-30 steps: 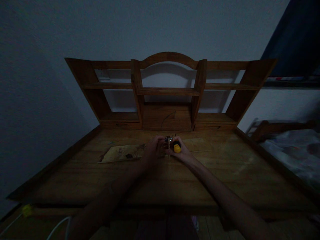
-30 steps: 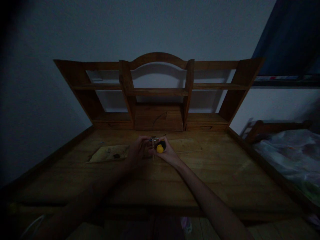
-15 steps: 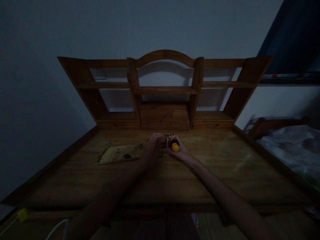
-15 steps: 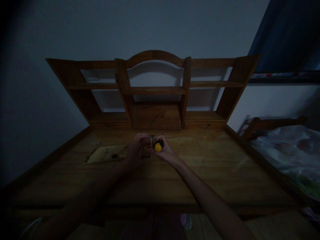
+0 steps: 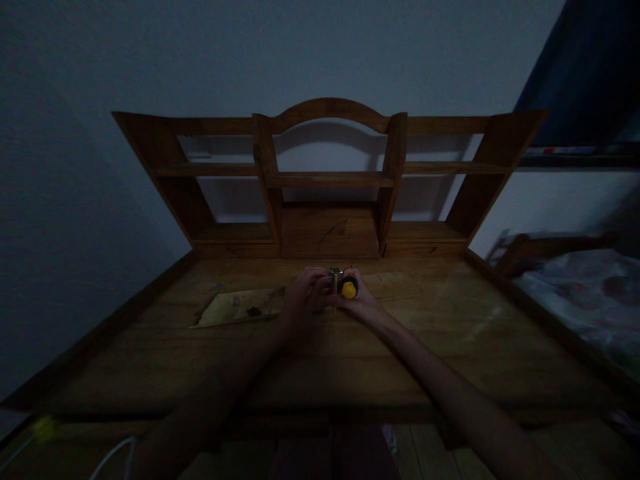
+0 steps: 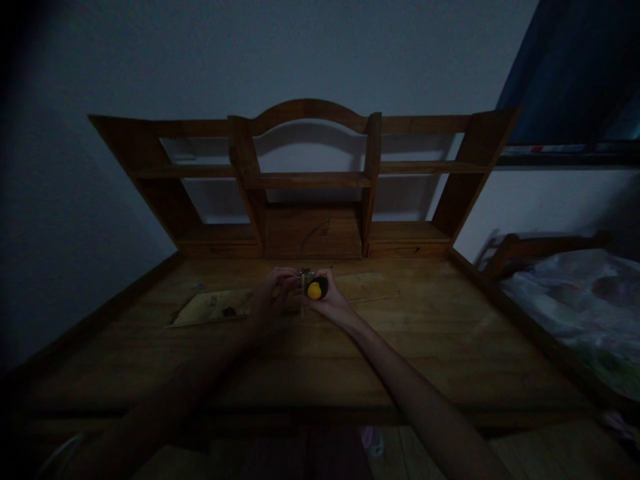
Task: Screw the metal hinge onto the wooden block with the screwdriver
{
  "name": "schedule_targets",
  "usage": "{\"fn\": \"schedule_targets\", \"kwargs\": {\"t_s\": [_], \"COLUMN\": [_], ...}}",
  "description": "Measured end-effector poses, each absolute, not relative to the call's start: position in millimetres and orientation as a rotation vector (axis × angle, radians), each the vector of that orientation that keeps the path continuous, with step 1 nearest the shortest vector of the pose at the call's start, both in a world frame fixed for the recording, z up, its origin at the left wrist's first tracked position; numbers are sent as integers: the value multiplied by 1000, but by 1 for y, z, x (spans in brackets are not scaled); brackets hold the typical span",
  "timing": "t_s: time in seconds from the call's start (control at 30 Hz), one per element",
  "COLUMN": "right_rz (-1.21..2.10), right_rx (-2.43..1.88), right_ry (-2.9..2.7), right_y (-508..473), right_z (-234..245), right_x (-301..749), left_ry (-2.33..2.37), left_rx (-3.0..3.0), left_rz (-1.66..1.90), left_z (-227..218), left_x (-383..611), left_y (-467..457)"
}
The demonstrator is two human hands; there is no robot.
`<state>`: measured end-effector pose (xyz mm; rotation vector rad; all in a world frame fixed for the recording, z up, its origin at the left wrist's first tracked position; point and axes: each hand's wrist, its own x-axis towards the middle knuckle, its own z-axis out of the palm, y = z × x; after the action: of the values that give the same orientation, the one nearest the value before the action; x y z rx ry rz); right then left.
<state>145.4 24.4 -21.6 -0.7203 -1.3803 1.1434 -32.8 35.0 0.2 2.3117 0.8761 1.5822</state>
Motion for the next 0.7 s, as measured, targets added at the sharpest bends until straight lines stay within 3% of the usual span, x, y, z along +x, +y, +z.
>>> {"fn": "schedule_targets", "kwargs": {"t_s": [0.7], "right_rz": [1175], "right_rx": [-756], "right_ry": [-1373], "right_y": [20], "right_z": [-17], "right_x": [146], "left_ry": [977], "left_rx": [2238], "left_rz": [1555], "left_z": [-2], "left_x": [-32], "left_y": [32]}}
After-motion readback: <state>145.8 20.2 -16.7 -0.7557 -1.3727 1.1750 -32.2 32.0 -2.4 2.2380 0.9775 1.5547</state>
